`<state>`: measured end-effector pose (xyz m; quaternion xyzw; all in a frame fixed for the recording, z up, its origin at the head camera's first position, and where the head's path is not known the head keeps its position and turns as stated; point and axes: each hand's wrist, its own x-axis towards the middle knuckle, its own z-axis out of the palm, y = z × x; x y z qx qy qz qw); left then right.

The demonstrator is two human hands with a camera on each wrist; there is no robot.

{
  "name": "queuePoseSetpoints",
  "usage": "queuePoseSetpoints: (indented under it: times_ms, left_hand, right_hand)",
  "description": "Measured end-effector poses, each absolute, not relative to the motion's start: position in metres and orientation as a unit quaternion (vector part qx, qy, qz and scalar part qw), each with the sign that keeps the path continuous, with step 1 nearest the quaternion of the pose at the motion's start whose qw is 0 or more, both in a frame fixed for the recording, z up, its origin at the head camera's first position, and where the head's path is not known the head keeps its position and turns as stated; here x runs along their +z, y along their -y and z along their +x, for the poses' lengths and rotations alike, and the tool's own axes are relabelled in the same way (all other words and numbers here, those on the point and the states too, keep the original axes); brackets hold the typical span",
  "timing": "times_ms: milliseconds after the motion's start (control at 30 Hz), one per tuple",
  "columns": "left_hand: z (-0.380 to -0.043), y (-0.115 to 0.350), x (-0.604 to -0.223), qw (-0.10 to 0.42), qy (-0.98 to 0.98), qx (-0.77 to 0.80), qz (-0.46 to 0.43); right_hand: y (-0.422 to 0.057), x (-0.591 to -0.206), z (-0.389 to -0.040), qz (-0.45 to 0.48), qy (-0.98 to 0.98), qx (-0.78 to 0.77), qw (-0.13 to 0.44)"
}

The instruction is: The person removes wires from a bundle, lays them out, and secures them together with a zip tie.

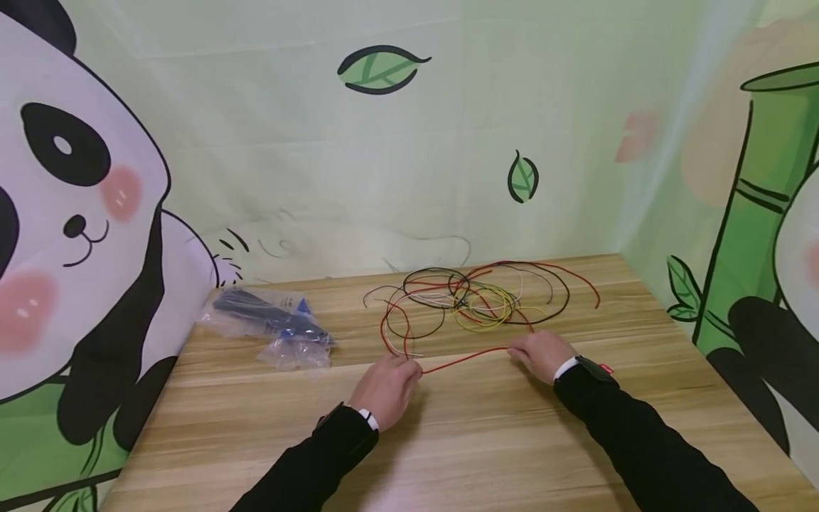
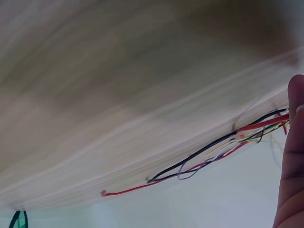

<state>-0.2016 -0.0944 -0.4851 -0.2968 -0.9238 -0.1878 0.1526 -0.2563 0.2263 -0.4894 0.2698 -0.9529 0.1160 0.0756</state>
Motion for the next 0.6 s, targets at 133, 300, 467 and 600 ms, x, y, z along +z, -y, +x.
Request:
queuePoseSetpoints:
  times_ms: [133,300,467,600]
  left_hand:
    - [-0.195,0.099,-0.483,0.164,0.919,-0.186,-0.306]
    - [-0.187,0.104,-0.481,0.19,0.91,-0.179,-0.323]
    - [-0.178,0.108,-0.479,0.193,0.908,-0.184,-0.324]
    - [-0.172,0.113,-0.478,0.196,0.905,-0.189,-0.328]
  right_hand:
    - [-0.233,-0.489,-0.254,0.257,0.956,0.117,0.075]
    - [-0.238,-0.488,-0.252,0.254,0.956,0.122,0.078]
    - [-0.244,-0.487,-0.251,0.248,0.957,0.126,0.076]
    - [-0.249,-0.487,-0.251,0.245,0.959,0.123,0.078]
